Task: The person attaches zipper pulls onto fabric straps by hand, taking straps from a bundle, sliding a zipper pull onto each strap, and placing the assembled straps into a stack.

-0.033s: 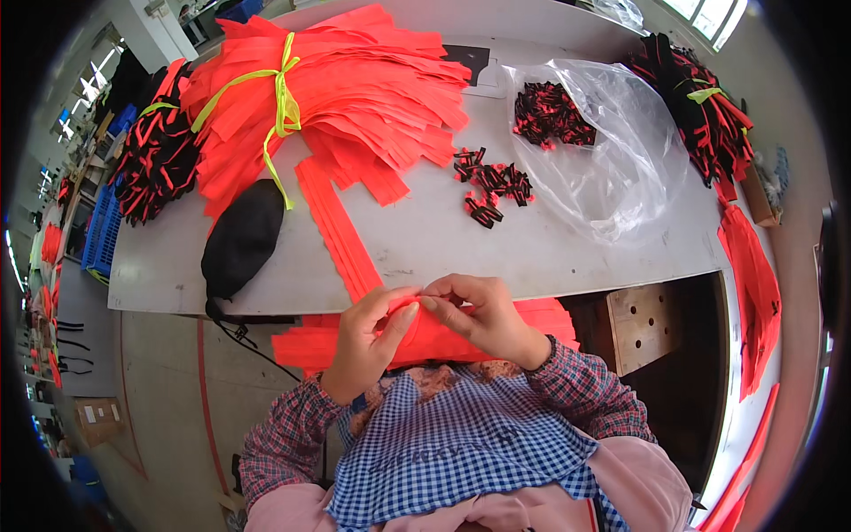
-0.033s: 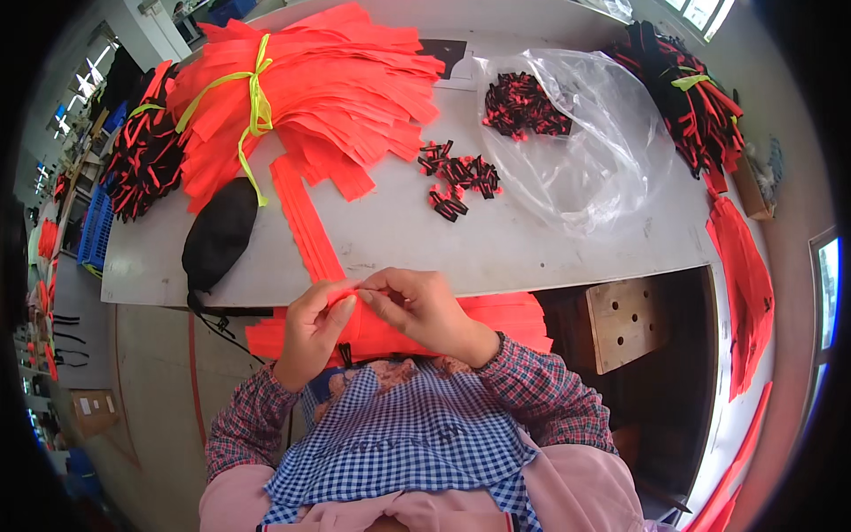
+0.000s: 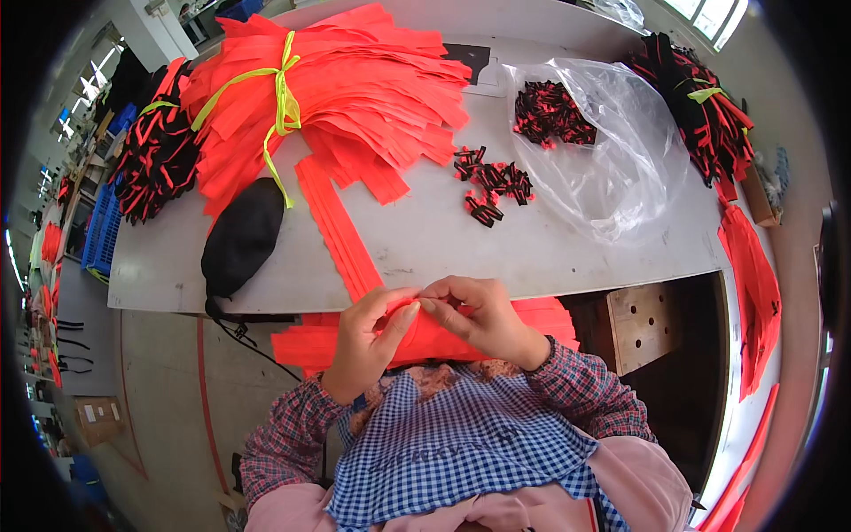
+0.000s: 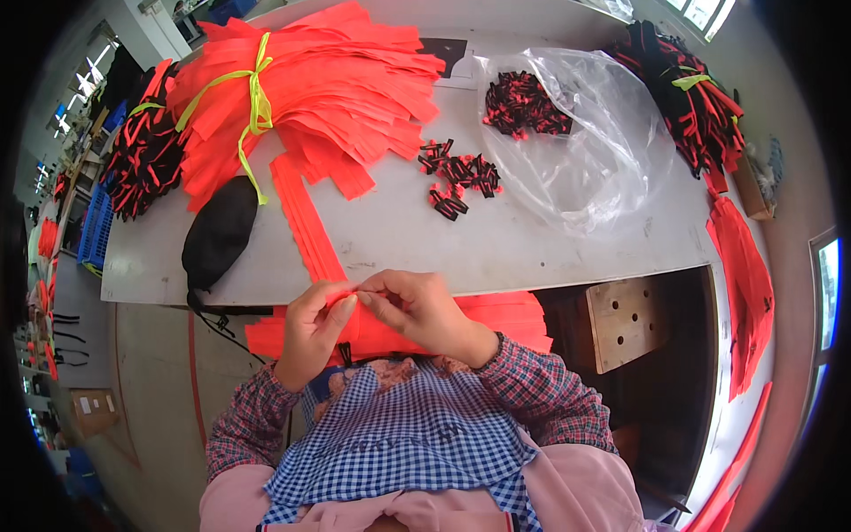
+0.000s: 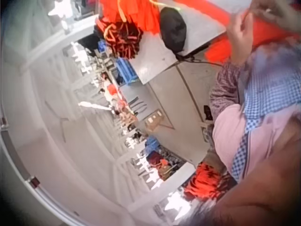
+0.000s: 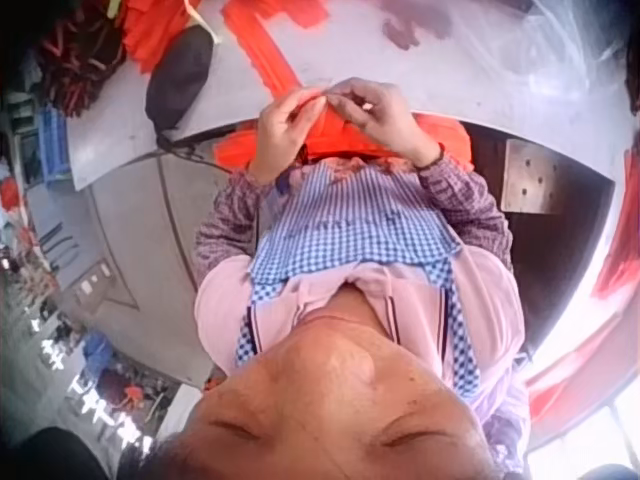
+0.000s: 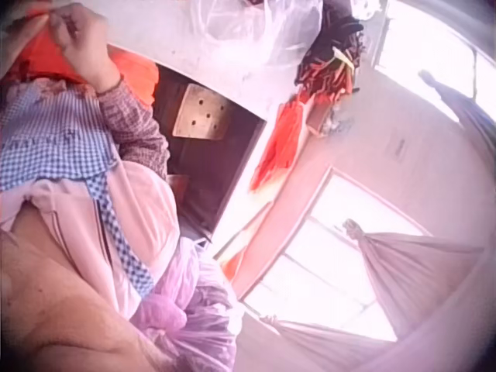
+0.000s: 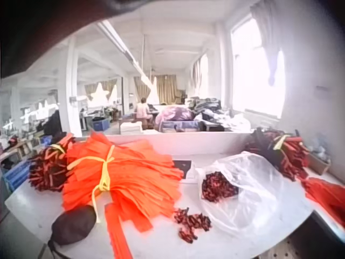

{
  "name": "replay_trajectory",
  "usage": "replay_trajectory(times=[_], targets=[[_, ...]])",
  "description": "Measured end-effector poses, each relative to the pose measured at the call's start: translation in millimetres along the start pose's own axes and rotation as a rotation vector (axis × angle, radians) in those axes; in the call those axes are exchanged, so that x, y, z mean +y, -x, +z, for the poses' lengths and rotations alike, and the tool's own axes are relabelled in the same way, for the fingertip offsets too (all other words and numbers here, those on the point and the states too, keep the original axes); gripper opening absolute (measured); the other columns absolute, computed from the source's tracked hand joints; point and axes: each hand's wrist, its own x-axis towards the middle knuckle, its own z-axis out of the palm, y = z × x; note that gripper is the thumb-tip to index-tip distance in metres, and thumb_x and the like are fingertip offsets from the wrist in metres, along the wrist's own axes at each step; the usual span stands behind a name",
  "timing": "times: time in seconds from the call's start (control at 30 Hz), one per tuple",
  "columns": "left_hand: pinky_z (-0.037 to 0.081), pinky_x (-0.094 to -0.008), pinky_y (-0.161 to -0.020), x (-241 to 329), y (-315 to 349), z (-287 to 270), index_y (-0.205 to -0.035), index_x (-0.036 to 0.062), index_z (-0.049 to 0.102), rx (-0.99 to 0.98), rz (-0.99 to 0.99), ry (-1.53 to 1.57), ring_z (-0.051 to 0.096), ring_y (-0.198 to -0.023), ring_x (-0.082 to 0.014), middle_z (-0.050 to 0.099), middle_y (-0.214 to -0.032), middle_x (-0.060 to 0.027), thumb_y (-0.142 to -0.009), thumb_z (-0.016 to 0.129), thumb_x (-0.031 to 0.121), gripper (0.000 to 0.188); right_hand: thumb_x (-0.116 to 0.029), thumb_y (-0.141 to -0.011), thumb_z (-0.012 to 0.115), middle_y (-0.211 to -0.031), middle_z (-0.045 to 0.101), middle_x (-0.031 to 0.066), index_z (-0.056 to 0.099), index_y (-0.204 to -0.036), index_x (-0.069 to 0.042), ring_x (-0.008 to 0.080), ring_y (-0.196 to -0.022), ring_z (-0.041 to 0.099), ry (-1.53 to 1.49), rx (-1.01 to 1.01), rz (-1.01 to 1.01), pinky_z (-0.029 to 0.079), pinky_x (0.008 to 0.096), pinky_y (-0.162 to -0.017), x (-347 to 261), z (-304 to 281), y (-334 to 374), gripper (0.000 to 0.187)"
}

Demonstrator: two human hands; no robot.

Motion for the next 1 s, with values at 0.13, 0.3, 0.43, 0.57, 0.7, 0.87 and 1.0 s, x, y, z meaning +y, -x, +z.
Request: replay_trajectory(times=[0.13,0.3,0.43,0.57,0.7,0.87,1.0], targets=[[0.052,-0.0298,-0.065,-4,5,-1,-0.106,0.0002,0.067,0.01,0.069,-0.134,0.066,-0.074,-0.0197,0.066,-0.083,-0.0106,-0.09,0.069,0.007,0.018,-0.01,-0.095,0.064,-0.078,0.064,0.0051,0.065,-0.1,0.002,0.0056,-0.069,0.053,-0.106,-0.037,0.071,0.046,0.024,-0.06,2,5,8,0.012],[0.051,-0.0314,-0.059,-20,7,9,-0.103,0.0026,0.068,0.072,0.389,-0.39,0.063,-0.071,-0.0221,0.064,-0.087,-0.0096,-0.086,0.072,0.003,0.018,-0.013,-0.1,0.057,-0.079,0.053,-0.0054,0.056,-0.091,-0.005,0.003,-0.072,0.045,-0.509,-0.004,0.369,0.04,0.0202,-0.063,14,17,21,0.013],[0.053,-0.0322,-0.064,-22,8,19,-0.104,0.0027,0.069,-0.01,0.556,-0.426,0.065,-0.076,-0.0241,0.066,-0.091,-0.0115,-0.084,0.072,0.002,0.02,-0.019,-0.102,0.054,-0.083,0.057,-0.0051,0.057,-0.09,-0.007,0.0038,-0.074,0.05,-0.759,0.107,0.544,0.042,0.0204,-0.068,40,31,19,0.017],[0.053,-0.0324,-0.069,-23,3,26,-0.104,0.0022,0.068,0.016,0.214,-0.214,0.065,-0.079,-0.0259,0.066,-0.092,-0.0122,-0.085,0.07,0.001,0.019,-0.02,-0.101,0.055,-0.085,0.061,-0.0036,0.06,-0.093,-0.005,0.0046,-0.077,0.054,-0.722,0.042,0.595,0.045,0.0219,-0.068,53,8,8,0.017],[0.049,-0.0304,-0.081,-14,2,12,-0.103,0.0011,0.067,0.011,0.06,-0.109,0.064,-0.09,-0.0207,0.065,-0.097,-0.01,-0.088,0.069,0.002,0.016,-0.017,-0.095,0.065,-0.078,0.066,0.0054,0.067,-0.096,0.0,0.0098,-0.069,0.059,0.267,0.206,0.224,0.049,0.0282,-0.063,103,-41,-25,0.017],[0.049,-0.0296,-0.082,-10,0,12,-0.102,-0.0001,0.067,0.027,0.009,-0.103,0.063,-0.09,-0.0196,0.064,-0.096,-0.0096,-0.086,0.07,0.001,0.016,-0.015,-0.088,0.068,-0.087,0.067,0.0107,0.068,-0.096,-0.003,0.0251,-0.078,0.064,0.68,0.263,0.009,0.051,0.0372,-0.069,155,-82,-62,0.014],[0.049,-0.0288,-0.081,-10,1,11,-0.102,-0.0011,0.066,0.025,-0.019,-0.105,0.063,-0.089,-0.0189,0.064,-0.096,-0.0093,-0.086,0.071,0.002,0.017,-0.019,-0.087,0.066,-0.091,0.063,0.009,0.069,-0.093,-0.007,0.0309,-0.089,0.061,0.955,0.183,-0.013,0.051,0.0446,-0.076,172,-83,-73,0.014]])
